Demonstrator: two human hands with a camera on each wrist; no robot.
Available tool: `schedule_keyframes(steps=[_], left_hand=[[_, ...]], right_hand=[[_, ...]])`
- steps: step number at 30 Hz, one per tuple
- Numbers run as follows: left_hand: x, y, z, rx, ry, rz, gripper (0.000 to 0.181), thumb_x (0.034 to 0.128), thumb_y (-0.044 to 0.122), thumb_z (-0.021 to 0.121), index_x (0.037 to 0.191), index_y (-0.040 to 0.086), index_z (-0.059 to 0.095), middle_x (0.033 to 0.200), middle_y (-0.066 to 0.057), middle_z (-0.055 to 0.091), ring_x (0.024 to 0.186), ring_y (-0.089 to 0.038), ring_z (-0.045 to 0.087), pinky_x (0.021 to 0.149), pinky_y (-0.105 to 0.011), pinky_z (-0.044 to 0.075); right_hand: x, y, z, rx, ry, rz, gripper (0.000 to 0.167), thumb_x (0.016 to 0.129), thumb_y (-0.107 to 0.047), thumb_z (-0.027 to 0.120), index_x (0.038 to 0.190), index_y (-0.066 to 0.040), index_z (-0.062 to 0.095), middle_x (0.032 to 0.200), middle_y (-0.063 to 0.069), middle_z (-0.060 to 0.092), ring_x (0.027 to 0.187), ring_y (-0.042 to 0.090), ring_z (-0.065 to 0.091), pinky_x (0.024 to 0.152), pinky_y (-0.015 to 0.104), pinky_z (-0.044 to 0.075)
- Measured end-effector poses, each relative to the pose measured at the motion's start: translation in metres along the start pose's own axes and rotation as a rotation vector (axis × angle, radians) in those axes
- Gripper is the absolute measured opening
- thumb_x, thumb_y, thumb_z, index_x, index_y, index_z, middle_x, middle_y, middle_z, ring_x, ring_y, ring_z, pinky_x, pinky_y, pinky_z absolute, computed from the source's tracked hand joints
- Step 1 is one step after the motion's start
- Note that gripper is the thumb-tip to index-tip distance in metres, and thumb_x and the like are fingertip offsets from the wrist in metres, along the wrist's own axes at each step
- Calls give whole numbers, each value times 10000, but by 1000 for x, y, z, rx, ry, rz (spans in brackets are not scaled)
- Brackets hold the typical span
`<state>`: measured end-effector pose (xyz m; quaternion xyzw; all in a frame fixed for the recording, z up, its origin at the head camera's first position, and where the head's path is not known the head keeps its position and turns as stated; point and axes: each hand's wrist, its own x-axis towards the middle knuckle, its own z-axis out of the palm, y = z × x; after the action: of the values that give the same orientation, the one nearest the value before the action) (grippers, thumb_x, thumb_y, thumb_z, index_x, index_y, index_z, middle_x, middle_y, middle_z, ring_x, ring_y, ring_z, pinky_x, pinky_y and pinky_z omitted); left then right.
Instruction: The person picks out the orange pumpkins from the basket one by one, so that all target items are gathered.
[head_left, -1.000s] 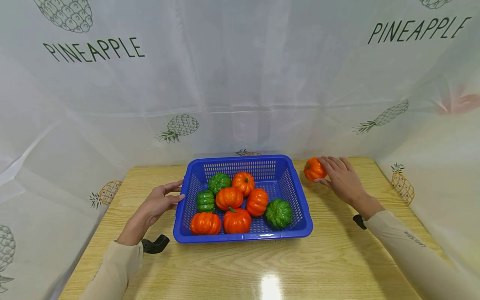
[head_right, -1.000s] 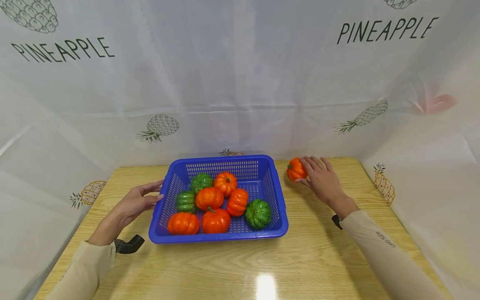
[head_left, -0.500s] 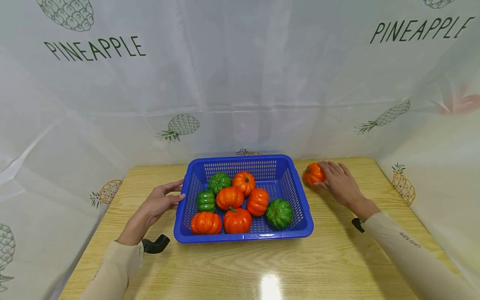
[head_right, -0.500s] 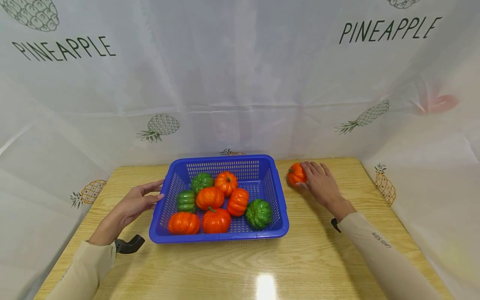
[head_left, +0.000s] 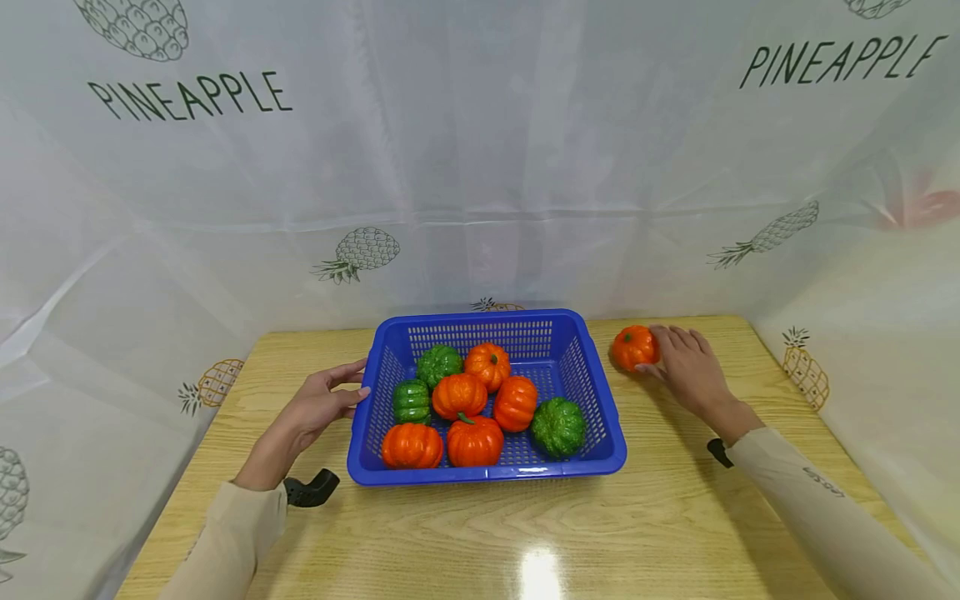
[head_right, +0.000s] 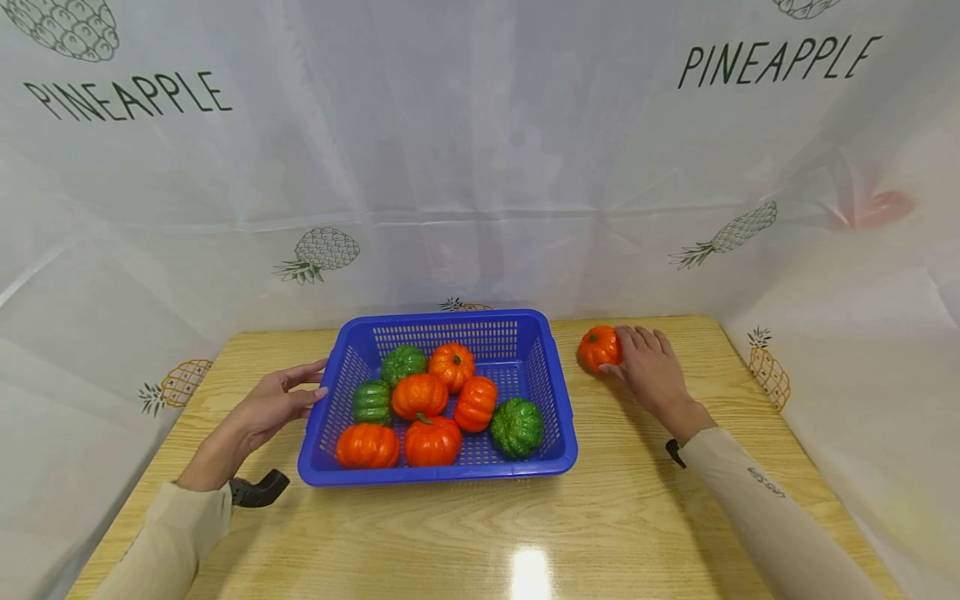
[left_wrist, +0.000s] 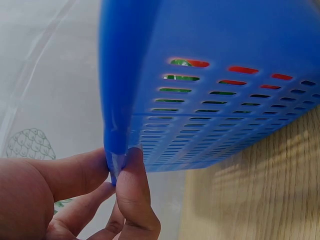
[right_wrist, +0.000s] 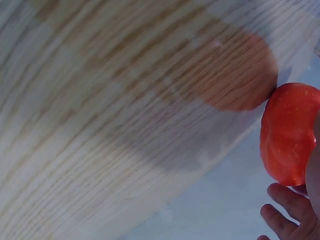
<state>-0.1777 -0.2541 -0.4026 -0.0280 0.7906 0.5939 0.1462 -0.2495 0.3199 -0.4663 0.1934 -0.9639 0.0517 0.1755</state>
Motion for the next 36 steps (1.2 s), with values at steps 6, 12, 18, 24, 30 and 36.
schedule_keyframes(steps=[6,12,18,24,30,36], left_hand=[[-1,0,-1,4,1,-2,645,1073,53,593,1644,-25,304,1503,-326,412,897,-102,685,822,-246,610],[-2,-1,0,-1,-1,-4,647,1075,53,589,1646,-24,296,1506,-330,405,898,-103,685,819,-247,611],[-1,-2,-1,-3,-1,-3,646,1076,55,588,1648,-20,296,1510,-332,403,898,-107,686,817,-248,613],[0,-1,-1,-1,-6,-3,645,1076,54,588,1651,-7,300,1523,-329,394,899,-106,683,821,-238,606],[1,-2,0,-12,-15,5,643,1078,38,579,1650,-16,291,1510,-333,399,909,-102,683,828,-251,613],[0,-1,-1,-20,-15,2,642,1078,36,578,1650,-16,291,1507,-330,403,892,-96,691,820,-248,611]], right_hand=[[1,0,2,-59,5,25,732,925,-305,814,1420,125,490,1395,331,579,1313,511,511,1171,669,327],[2,-1,3,-101,-14,55,702,938,-336,800,1378,129,512,1377,350,577,1296,528,516,1171,670,333],[1,-2,3,-136,-31,71,699,953,-350,783,1380,129,504,1383,349,568,1291,518,517,1174,667,330],[-1,-1,3,-134,-88,97,680,997,-341,732,1423,127,483,1443,356,530,1333,511,496,1186,682,301],[0,-3,2,-128,-160,120,691,1042,-372,670,1467,132,462,1490,361,493,1361,522,471,1202,680,275],[2,-4,-7,-127,-192,124,731,1054,-397,640,1485,156,434,1498,381,472,1364,547,454,1201,693,267]])
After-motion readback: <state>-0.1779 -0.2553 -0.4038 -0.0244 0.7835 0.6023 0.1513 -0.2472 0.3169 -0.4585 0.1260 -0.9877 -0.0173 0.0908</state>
